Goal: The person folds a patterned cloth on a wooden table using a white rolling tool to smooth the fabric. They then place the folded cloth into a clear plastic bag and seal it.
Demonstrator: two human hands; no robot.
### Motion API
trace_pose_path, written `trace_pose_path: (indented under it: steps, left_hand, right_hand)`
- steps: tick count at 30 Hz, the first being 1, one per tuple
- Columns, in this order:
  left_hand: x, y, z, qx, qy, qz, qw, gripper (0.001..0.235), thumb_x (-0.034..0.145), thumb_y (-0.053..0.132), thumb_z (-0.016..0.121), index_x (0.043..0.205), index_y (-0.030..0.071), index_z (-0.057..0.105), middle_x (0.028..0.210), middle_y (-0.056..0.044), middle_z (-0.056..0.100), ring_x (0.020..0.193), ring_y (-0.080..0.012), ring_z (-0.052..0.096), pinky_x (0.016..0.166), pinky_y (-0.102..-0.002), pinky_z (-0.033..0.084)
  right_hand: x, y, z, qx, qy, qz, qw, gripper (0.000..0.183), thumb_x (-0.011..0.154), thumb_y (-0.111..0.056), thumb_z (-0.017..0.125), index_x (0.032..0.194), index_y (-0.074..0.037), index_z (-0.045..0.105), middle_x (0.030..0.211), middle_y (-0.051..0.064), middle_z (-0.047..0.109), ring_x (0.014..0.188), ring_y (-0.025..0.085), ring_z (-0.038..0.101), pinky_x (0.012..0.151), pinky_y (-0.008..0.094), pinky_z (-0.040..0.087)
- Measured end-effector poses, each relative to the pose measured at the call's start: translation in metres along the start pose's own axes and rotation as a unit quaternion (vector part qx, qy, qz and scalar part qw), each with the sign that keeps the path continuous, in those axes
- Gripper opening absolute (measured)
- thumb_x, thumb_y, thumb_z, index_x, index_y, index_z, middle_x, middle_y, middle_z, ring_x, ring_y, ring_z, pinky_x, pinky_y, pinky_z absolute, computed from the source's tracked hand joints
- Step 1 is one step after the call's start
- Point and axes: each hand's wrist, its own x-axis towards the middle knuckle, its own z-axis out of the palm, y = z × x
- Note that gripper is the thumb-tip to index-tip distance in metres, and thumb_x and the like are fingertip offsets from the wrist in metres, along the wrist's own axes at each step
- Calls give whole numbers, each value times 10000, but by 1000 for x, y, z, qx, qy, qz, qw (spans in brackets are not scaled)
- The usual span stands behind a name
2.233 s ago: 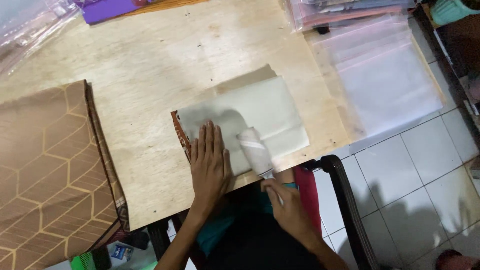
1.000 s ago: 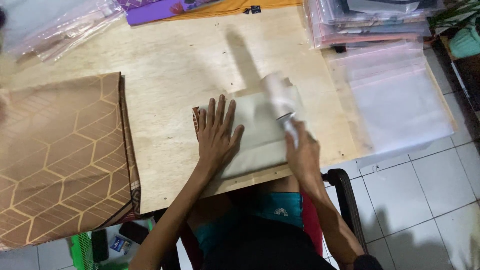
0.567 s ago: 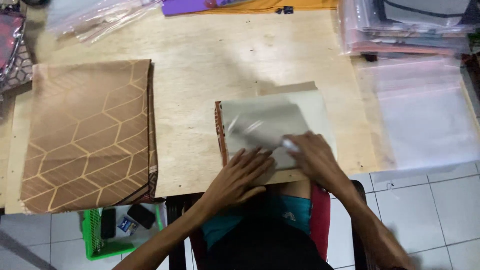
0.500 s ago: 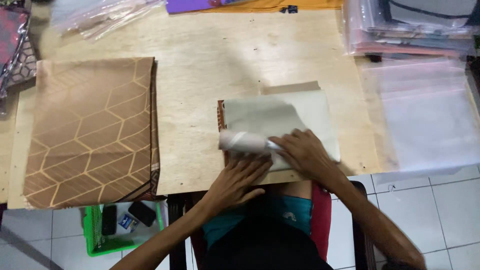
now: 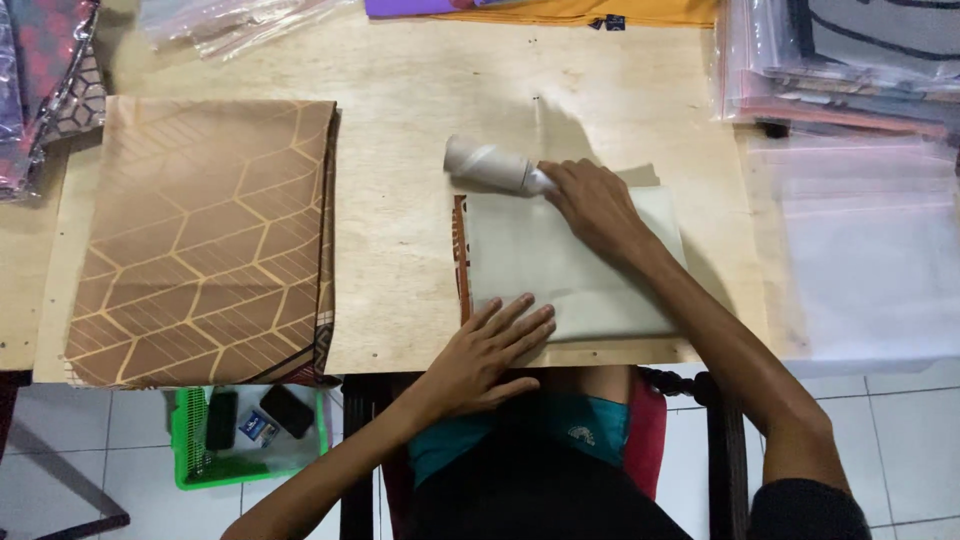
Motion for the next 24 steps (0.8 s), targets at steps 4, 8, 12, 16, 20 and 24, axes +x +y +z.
trace_pose_path:
  steps: [4,8,12,16,20,24]
  left_hand:
    - [12,-13,-52,-250,15,-90,964,579,1001,410,595,1437,33,541,1389,-273,586,1324,-496,523,1110,-624,394]
    - [49,-54,-83,-162,179,-86,967,343,1033,321,550,1333,157,570,1203,-43,517,1159,-293,502,994,-460,417]
    - [103,-107,-70,-210,54,-77,973,362,1146,293,373,1282,68,621,1144,-133,676,1076,-396,659,1024,-552,468]
    - [133,-177,3,-103,-150,-170,969,473,1097,462,394,1188,55,616,1173,-187,638,1135,-435,629,979,-636,480]
    - [126,-182,15,-38,-197,-182,963,352,1012,426,568,1216,141,540,1156,-102,507,1092,-386,578,873,-563,476]
    - [114,-195,37,89,-156,-149,972,426,975,161,670,1350,95,479,1212,-133,467,1069,-381,551,819,-505,484]
  right_hand:
    - [-15,-18,-27,95,-9,53,994,362,1111,-402,432,1448,-292,504,1164,85,634,1195,320,603,1033,507,423]
    - [-33,-26,-25,69,-29,19,997,307,1083,-270,488,1376,-188,525,1089,91,609,1097,329,604,962,514,440]
    - [-46,-33,6,-96,11,-57,994,263,1097,-300,433,1234,-148,599,1062,69,558,991,267,567,878,434,437]
    - [-84,-49,23,-145,46,-93,984,259,1081,-343,456,1252,-199,587,1012,52,555,957,257,579,826,439,457]
    - [-139,-67,29,-136,7,-126,983,299,1058,-317,511,1335,-222,573,982,47,564,891,245,581,774,410,465]
    - [-172,-77,16,-80,-2,-156,984,347,1063,-322,477,1395,-252,548,955,6,522,861,225,548,775,376,442]
